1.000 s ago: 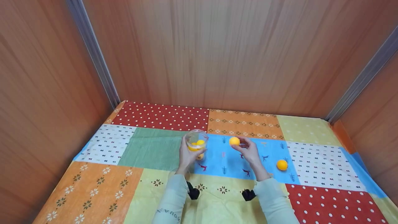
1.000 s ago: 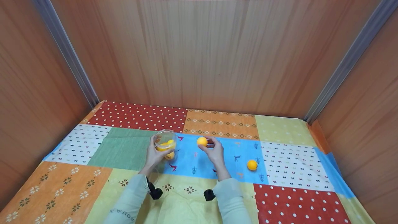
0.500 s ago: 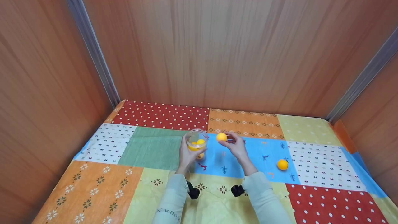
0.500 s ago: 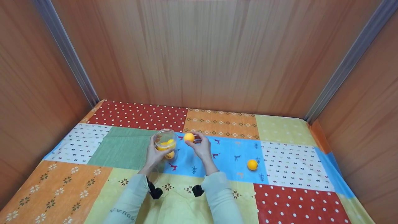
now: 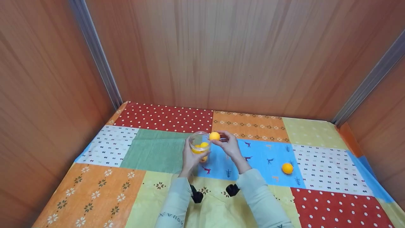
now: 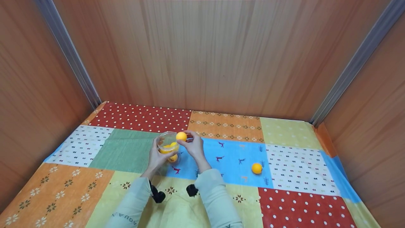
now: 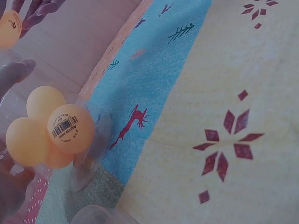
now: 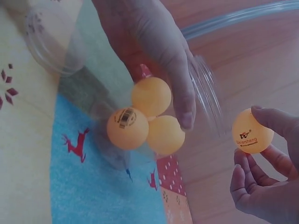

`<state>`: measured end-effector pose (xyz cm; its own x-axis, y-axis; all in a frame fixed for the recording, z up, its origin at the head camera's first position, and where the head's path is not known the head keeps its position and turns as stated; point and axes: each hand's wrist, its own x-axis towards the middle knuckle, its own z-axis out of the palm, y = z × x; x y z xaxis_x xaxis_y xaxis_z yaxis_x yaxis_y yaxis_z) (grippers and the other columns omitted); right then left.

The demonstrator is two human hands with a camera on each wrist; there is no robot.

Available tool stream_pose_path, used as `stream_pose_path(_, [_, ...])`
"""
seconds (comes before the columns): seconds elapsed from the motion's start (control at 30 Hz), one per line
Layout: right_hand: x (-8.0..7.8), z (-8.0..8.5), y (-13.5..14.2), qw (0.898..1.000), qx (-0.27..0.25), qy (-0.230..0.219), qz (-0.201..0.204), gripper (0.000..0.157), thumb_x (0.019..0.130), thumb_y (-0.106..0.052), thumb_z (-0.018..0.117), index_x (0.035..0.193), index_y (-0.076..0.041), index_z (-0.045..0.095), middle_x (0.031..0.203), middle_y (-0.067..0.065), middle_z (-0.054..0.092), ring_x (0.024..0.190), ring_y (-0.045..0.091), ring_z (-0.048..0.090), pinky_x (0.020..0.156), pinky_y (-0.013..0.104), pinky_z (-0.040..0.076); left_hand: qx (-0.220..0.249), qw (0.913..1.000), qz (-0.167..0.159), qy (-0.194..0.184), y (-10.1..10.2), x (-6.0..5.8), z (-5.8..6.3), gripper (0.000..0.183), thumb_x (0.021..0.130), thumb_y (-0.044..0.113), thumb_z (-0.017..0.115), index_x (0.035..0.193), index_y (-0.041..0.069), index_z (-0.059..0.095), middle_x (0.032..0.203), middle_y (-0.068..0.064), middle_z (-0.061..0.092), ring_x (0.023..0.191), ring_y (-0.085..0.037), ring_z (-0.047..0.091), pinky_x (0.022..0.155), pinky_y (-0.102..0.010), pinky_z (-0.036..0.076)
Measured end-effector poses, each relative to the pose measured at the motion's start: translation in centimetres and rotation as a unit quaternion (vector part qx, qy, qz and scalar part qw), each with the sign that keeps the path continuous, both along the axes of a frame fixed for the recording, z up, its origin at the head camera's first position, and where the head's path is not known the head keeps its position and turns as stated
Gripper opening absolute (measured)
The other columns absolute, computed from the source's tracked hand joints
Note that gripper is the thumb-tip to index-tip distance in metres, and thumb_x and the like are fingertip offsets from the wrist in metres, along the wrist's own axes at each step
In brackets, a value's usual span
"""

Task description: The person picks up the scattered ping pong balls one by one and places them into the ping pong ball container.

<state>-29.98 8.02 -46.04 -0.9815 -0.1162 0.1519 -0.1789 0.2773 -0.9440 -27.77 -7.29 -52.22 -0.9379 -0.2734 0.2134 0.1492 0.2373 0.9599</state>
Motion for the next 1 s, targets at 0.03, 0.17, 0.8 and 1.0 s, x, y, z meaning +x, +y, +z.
stream_pose_path(0.03, [0.0, 0.2, -0.2, 1.000, 0.003, -0.001, 0.003, 0.041, 0.076, -0.020, 0.070, 0.112, -0.003, 0.057, 0.103, 0.012, 0.057, 0.090, 0.025, 0.055, 0.078, 0.034, 0.047, 0.001, 1.0000, -0.001, 0.003, 0.0, 0.0, 0.0, 0.082, 0.060, 0.021, 0.082, 0.127, 0.011, 0.035, 0.126, -0.014, 0.042, 0.115, -0.032, 0.041, 0.094, -0.043, 0.035])
stream_pose_path(0.17, [-0.2, 0.7, -1.0, 1.000, 0.012, -0.010, 0.005, 0.040, 0.077, -0.021, 0.070, 0.112, -0.006, 0.058, 0.102, 0.010, 0.058, 0.089, 0.024, 0.054, 0.076, 0.032, 0.047, 0.004, 1.0000, 0.000, -0.002, 0.0, -0.1, 0.0, 0.081, 0.061, 0.022, 0.082, 0.127, 0.013, 0.035, 0.126, -0.012, 0.043, 0.115, -0.031, 0.041, 0.094, -0.043, 0.035])
stream_pose_path(0.8, [-0.8, 1.4, -2.2, 0.999, 0.040, -0.009, 0.016, 0.040, 0.078, -0.024, 0.068, 0.114, -0.009, 0.058, 0.098, 0.007, 0.058, 0.086, 0.020, 0.054, 0.073, 0.028, 0.049, 0.003, 1.0000, 0.004, -0.001, 0.1, -0.1, -0.1, 0.084, 0.060, 0.018, 0.082, 0.129, 0.011, 0.034, 0.125, -0.011, 0.044, 0.112, -0.026, 0.043, 0.094, -0.041, 0.035])
stream_pose_path(1.0, [-0.9, 1.1, -1.4, 0.999, 0.041, 0.018, 0.013, 0.037, 0.080, -0.021, 0.066, 0.112, -0.005, 0.058, 0.096, 0.010, 0.059, 0.087, 0.024, 0.055, 0.073, 0.031, 0.049, 0.016, 0.9998, -0.005, 0.013, 0.0, -0.2, -0.3, 0.082, 0.060, 0.017, 0.082, 0.127, 0.010, 0.036, 0.125, -0.015, 0.043, 0.114, -0.030, 0.042, 0.093, -0.043, 0.035])
